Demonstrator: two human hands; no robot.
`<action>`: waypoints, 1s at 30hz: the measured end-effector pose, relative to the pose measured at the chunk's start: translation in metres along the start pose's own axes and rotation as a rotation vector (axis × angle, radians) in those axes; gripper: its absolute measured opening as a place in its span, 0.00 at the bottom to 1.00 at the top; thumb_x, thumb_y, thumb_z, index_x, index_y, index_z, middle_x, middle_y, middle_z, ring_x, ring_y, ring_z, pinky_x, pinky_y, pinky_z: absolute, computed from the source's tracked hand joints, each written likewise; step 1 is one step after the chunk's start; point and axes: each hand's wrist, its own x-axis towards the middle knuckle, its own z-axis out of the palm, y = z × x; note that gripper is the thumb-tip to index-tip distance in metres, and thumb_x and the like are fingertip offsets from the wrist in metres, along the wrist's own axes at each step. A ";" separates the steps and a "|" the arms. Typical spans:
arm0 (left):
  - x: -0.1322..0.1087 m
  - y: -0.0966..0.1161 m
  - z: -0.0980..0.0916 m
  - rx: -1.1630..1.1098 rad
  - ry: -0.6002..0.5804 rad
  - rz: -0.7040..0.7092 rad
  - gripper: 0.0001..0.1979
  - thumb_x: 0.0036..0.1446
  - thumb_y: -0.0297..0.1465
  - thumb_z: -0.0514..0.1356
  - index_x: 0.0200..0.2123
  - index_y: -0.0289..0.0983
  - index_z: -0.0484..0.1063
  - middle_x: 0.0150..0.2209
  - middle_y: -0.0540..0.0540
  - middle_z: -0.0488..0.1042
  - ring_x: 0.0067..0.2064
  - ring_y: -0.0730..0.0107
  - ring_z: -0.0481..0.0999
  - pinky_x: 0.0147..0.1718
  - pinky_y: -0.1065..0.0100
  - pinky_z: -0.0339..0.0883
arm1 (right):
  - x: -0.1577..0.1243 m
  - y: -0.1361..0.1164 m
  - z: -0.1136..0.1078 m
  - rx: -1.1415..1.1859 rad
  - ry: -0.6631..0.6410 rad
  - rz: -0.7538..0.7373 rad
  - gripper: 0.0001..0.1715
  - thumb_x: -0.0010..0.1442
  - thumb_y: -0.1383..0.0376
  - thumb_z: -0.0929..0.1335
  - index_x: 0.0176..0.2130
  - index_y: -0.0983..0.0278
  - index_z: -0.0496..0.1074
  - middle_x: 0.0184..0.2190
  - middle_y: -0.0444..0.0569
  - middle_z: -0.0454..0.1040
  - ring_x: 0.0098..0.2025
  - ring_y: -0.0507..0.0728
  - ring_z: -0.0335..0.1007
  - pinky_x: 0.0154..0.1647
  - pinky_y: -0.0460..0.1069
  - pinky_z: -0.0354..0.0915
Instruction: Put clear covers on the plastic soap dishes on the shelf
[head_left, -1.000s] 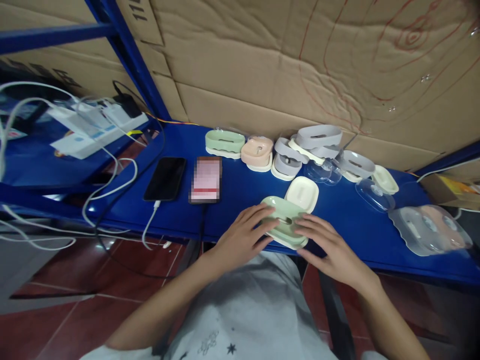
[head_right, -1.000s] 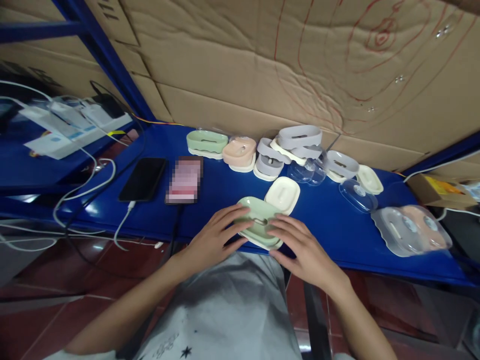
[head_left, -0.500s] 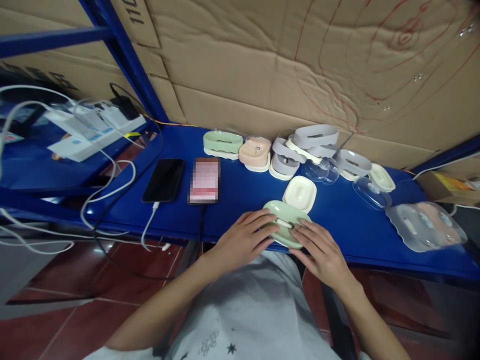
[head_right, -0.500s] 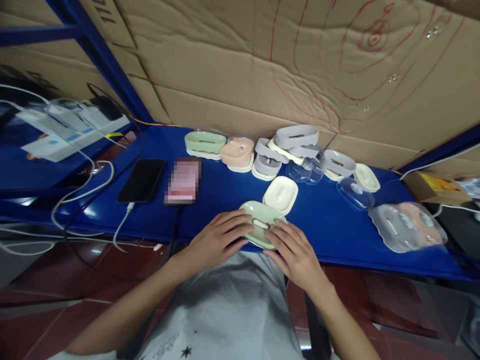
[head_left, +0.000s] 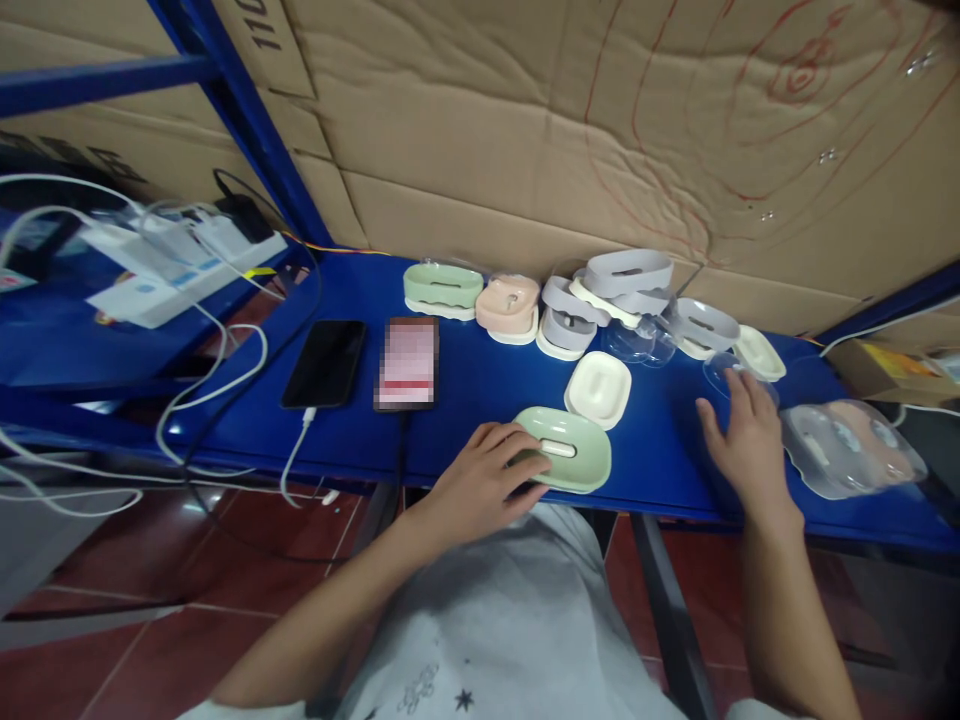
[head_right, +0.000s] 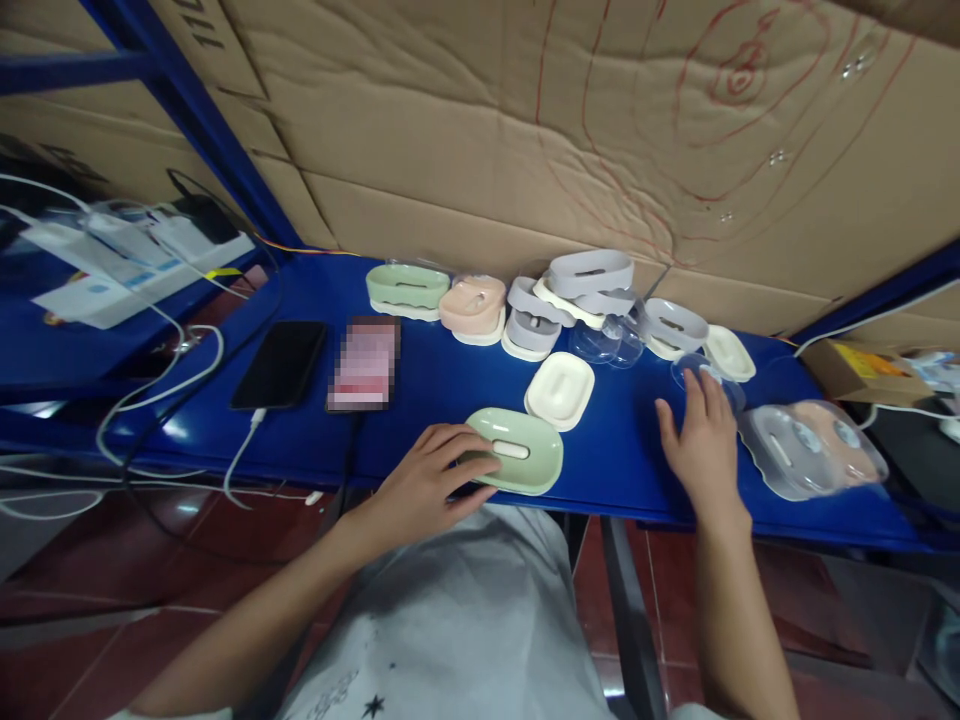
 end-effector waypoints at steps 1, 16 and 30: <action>0.000 0.000 0.000 0.010 0.015 -0.013 0.06 0.72 0.34 0.63 0.49 0.41 0.77 0.49 0.44 0.80 0.55 0.57 0.77 0.55 0.53 0.70 | 0.004 0.014 0.007 -0.067 -0.034 0.079 0.45 0.74 0.43 0.59 0.75 0.69 0.59 0.74 0.71 0.60 0.75 0.79 0.56 0.69 0.78 0.59; -0.003 0.002 -0.004 -0.180 -0.022 -0.217 0.31 0.68 0.32 0.66 0.70 0.45 0.62 0.76 0.37 0.55 0.76 0.49 0.62 0.70 0.48 0.68 | -0.031 -0.014 -0.015 0.344 -0.027 0.067 0.34 0.69 0.46 0.71 0.67 0.57 0.73 0.68 0.58 0.71 0.69 0.70 0.69 0.69 0.67 0.67; -0.002 -0.003 -0.002 -0.320 -0.083 -0.317 0.49 0.63 0.38 0.73 0.77 0.55 0.46 0.74 0.40 0.61 0.74 0.48 0.64 0.72 0.44 0.64 | -0.046 -0.125 -0.014 0.389 -0.233 -0.589 0.44 0.73 0.56 0.70 0.79 0.49 0.51 0.76 0.58 0.58 0.76 0.71 0.58 0.70 0.69 0.66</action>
